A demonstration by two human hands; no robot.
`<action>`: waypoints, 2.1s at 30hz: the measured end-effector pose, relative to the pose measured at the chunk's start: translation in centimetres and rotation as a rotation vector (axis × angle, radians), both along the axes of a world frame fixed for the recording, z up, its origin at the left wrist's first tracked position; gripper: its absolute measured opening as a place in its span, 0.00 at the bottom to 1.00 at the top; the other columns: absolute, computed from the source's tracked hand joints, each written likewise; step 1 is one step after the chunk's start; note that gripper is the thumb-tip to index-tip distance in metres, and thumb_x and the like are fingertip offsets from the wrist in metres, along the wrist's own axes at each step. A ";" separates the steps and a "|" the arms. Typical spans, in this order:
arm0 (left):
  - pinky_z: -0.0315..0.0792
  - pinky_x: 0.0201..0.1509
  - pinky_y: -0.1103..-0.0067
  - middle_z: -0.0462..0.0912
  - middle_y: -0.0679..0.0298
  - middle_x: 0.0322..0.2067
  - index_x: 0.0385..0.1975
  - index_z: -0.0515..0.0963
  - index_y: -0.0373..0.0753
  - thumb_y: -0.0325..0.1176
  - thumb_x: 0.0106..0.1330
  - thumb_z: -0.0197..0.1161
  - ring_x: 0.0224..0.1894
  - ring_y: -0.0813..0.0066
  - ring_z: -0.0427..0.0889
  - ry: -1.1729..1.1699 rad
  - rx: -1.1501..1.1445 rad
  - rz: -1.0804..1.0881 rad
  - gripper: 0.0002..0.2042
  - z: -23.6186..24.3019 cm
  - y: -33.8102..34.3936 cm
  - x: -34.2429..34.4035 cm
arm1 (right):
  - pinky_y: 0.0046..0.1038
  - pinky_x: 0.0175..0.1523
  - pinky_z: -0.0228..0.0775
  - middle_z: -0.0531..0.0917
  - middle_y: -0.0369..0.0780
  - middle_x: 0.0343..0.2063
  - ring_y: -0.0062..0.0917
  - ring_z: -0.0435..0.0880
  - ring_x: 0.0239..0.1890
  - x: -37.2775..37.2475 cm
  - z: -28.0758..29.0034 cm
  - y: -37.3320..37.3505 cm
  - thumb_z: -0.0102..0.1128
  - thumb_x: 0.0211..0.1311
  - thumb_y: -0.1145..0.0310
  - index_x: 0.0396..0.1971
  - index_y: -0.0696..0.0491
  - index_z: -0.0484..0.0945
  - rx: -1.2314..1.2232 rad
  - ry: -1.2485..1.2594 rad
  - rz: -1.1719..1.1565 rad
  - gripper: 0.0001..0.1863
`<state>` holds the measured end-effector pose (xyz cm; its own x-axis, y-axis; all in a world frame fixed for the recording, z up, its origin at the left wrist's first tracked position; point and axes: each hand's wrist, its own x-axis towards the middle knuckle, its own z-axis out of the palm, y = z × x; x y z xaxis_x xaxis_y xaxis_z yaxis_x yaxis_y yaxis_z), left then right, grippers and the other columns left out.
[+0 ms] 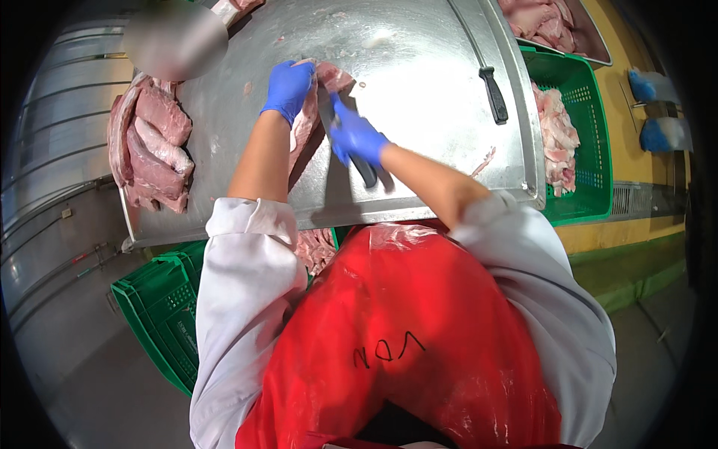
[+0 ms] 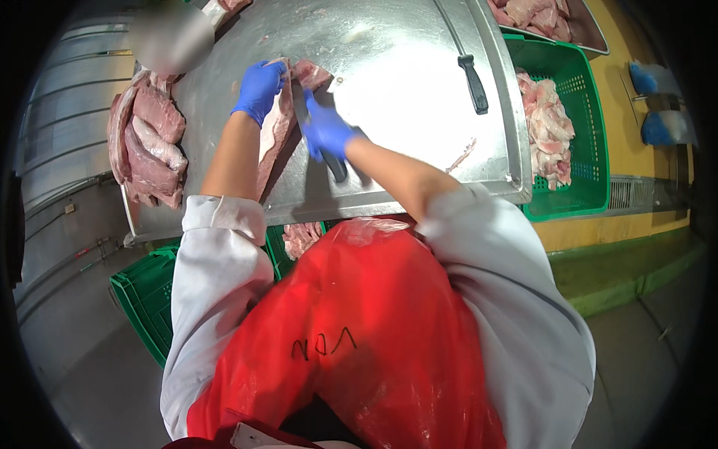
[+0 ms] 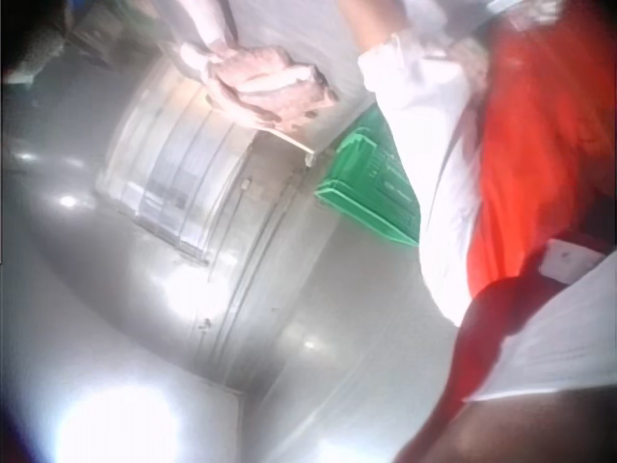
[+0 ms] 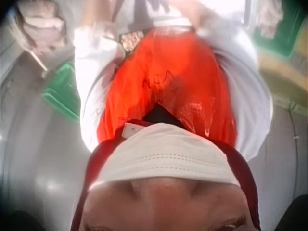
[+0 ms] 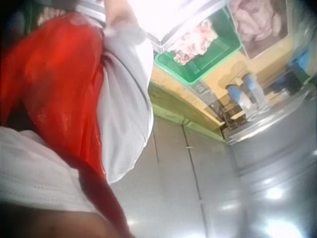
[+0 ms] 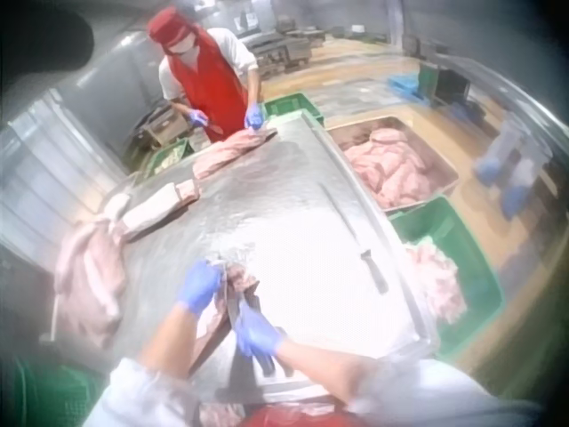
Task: The person trims fat and connective tissue from large cuts of pork using a knife. They repeatedly slice off fat layers and place them into a green bin while keeping the trimmed meat on the stainless steel table.
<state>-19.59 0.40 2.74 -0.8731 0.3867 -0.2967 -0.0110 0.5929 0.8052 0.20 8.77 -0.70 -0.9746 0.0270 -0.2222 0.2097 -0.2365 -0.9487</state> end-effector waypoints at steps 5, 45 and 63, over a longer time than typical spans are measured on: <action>0.74 0.34 0.75 0.84 0.56 0.29 0.36 0.81 0.29 0.36 0.61 0.63 0.30 0.72 0.81 0.300 0.150 0.103 0.14 -1.2 0.7 5.5 | 0.34 0.24 0.77 0.81 0.44 0.25 0.28 0.83 0.21 1.5 0.3 -2.2 0.50 0.65 0.76 0.74 0.53 0.52 0.056 -0.131 0.028 0.37; 0.76 0.35 0.66 0.80 0.50 0.23 0.29 0.72 0.31 0.27 0.56 0.61 0.28 0.50 0.83 0.622 0.744 0.341 0.07 12.1 2.6 16.8 | 0.28 0.25 0.73 0.81 0.44 0.25 0.25 0.79 0.20 1.6 0.0 -18.9 0.47 0.70 0.71 0.78 0.37 0.32 0.134 -0.229 0.288 0.44; 0.76 0.32 0.67 0.79 0.51 0.22 0.29 0.72 0.31 0.24 0.57 0.58 0.27 0.54 0.83 0.616 1.012 0.224 0.04 18.8 -2.6 18.9 | 0.38 0.39 0.78 0.81 0.55 0.36 0.39 0.84 0.31 3.2 -0.8 -30.9 0.47 0.69 0.69 0.77 0.42 0.32 0.244 -0.109 0.191 0.44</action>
<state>-0.69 -2.23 21.58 -0.8388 0.0253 0.5439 0.5170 -0.2763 0.8102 3.40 -22.08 -1.53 -0.9380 -0.0887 -0.3350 0.3319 0.0485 -0.9421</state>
